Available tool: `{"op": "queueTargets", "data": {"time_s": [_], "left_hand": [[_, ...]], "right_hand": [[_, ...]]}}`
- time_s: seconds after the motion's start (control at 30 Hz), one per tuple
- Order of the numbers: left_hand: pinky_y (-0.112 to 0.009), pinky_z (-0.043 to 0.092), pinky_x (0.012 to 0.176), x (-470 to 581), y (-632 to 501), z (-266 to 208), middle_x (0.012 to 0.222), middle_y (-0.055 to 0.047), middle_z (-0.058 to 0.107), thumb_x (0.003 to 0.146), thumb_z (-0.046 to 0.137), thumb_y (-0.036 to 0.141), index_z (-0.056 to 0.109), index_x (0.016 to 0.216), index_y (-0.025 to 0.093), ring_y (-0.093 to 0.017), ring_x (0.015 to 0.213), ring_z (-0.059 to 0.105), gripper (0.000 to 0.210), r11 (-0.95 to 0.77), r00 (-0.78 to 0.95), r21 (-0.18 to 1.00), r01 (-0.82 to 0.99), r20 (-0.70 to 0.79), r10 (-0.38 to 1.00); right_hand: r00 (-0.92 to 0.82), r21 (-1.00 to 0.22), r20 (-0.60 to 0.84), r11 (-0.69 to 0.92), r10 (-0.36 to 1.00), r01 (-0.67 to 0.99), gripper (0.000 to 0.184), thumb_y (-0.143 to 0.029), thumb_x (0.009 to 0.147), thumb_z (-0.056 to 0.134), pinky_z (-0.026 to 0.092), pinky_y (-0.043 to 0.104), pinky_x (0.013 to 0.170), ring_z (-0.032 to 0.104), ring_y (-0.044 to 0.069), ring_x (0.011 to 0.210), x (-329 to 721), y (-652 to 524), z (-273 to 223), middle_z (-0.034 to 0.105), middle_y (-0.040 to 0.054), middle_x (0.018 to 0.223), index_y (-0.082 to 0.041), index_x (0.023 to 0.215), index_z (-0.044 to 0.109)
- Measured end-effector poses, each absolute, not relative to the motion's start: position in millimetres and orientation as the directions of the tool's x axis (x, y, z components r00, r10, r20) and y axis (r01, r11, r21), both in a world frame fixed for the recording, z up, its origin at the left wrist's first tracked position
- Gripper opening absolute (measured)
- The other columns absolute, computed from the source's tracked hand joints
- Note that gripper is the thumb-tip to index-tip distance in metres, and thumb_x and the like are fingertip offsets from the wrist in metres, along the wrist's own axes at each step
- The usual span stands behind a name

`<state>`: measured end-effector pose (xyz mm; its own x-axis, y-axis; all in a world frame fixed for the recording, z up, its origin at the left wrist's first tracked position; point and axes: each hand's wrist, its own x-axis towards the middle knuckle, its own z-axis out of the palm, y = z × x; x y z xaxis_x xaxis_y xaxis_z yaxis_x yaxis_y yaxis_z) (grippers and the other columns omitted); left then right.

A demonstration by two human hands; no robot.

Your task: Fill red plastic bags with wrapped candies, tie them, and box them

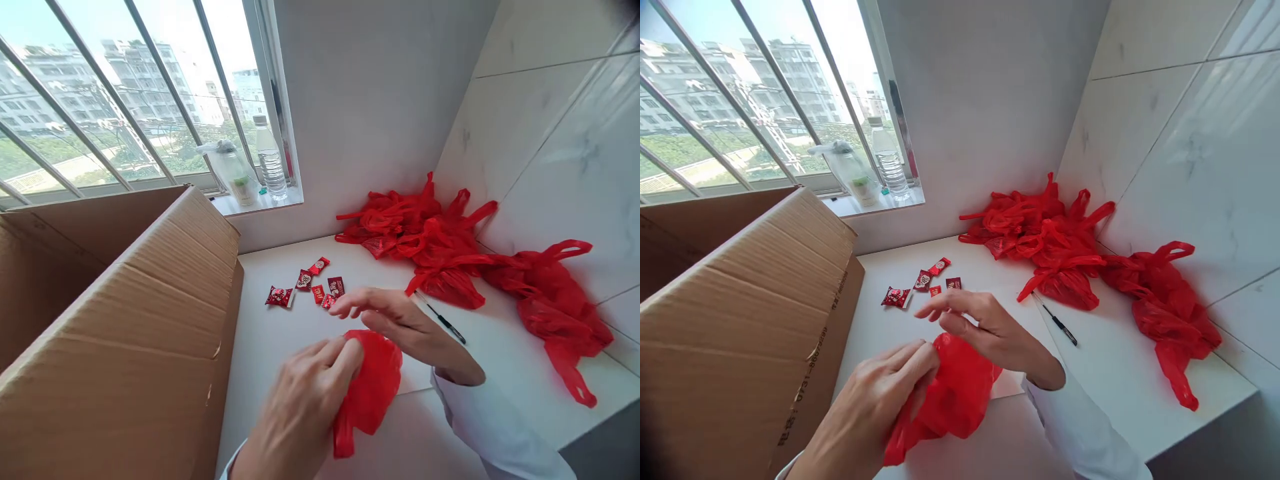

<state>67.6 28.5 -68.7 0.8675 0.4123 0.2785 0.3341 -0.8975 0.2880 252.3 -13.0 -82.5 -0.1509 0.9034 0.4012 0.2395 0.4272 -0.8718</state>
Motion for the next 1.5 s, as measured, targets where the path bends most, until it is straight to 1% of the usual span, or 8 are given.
{"op": "queueTargets", "data": {"time_s": [0.1,0.17,0.33,0.57,0.83,1.2,1.37,1.5], "left_hand": [[-0.025,0.036,0.055,72.1,27.1,-68.9,0.067,0.001,0.054,0.086,0.032,0.002,0.043,0.07,0.02,-0.013,0.057,0.047,0.027,-0.922,0.801,0.006,0.388,0.492,0.341],[-0.024,0.039,0.059,73.3,30.0,-69.3,0.074,-0.001,0.058,0.09,0.033,0.004,0.046,0.072,0.019,-0.013,0.064,0.053,0.026,-0.908,0.763,-0.033,0.418,0.555,0.331],[-0.022,0.043,0.06,71.5,38.3,-73.9,0.101,-0.006,0.058,0.091,0.031,0.004,0.049,0.085,0.018,-0.012,0.074,0.057,0.024,-0.912,0.791,0.032,0.409,0.487,0.371],[-0.038,0.053,0.074,55.2,26.9,-91.3,0.114,-0.012,0.049,0.095,0.029,0.02,0.049,0.096,0.019,-0.023,0.094,0.059,0.02,-0.876,0.805,0.137,0.462,0.349,0.479],[-0.042,0.052,0.088,-6.1,-11.7,-180.0,0.119,-0.01,0.043,0.092,0.04,0.016,0.049,0.095,0.022,-0.024,0.111,0.048,0.012,-0.77,0.725,0.24,0.591,0.262,0.638],[-0.046,0.053,0.084,-7.9,-22.9,-252.6,0.125,-0.014,0.034,0.089,0.043,0.014,0.05,0.085,0.017,-0.03,0.118,0.039,0.009,-0.778,0.603,0.192,0.598,0.532,0.594],[-0.049,0.052,0.086,-4.1,-20.9,-248.1,0.125,-0.015,0.034,0.088,0.048,0.016,0.049,0.087,0.016,-0.032,0.118,0.037,0.001,-0.786,0.614,0.152,0.599,0.543,0.573],[-0.052,0.05,0.087,-4.4,-23.5,-243.8,0.124,-0.016,0.035,0.086,0.053,0.02,0.048,0.09,0.016,-0.033,0.117,0.037,0.007,-0.797,0.628,0.134,0.589,0.545,0.556]], "right_hand": [[-0.359,-0.899,0.305,0.391,0.882,0.197,0.03,-0.021,0.094,0.037,0.047,0.026,0.081,0.058,0.011,0.088,247.3,5.1,-95.5,0.063,0.0033,0.102,-0.019,0.116,0.057],[-0.415,-0.887,0.285,0.402,0.864,0.229,0.029,-0.017,0.09,0.042,0.047,0.023,0.072,0.057,0.01,0.08,244.6,11.3,-103.8,0.063,0.001,0.094,-0.019,0.115,0.057],[-0.237,-0.746,0.413,0.475,0.88,0.467,0.021,-0.016,0.092,0.042,0.044,0.022,0.072,0.054,0.01,0.077,243.7,10.2,-112.7,0.062,-0.0006,0.084,-0.019,0.094,0.062],[-0.158,-0.489,0.471,0.405,0.868,0.772,0.028,-0.024,0.096,0.039,0.044,0.027,0.08,0.058,0.014,0.091,269.0,-4.6,-123.2,0.068,0.003,0.099,-0.023,0.105,0.065],[0.003,-0.561,0.276,0.159,0.961,0.812,0.03,-0.027,0.095,0.041,0.046,0.029,0.083,0.061,0.016,0.093,302.8,-15.6,-191.4,0.07,0.0058,0.099,-0.02,0.1,0.069],[0.13,-0.581,0.256,0.045,0.958,0.813,0.034,-0.018,0.09,0.04,0.047,0.033,0.082,0.061,0.02,0.095,294.4,-11.4,-211.4,0.069,0.0024,0.106,-0.027,0.107,0.068],[-0.019,-0.574,0.434,0.293,0.9,0.765,0.05,0.0,0.078,0.038,0.04,0.034,0.098,0.049,0.017,0.114,279.7,-28.4,-177.0,0.062,0.0015,0.118,-0.025,0.114,0.062],[-0.243,-0.437,0.471,0.464,0.848,0.771,0.021,-0.019,0.086,0.049,0.04,0.037,0.096,0.051,0.02,0.104,243.6,-41.3,-149.0,0.064,0.0043,0.103,-0.022,0.101,0.064]]}}
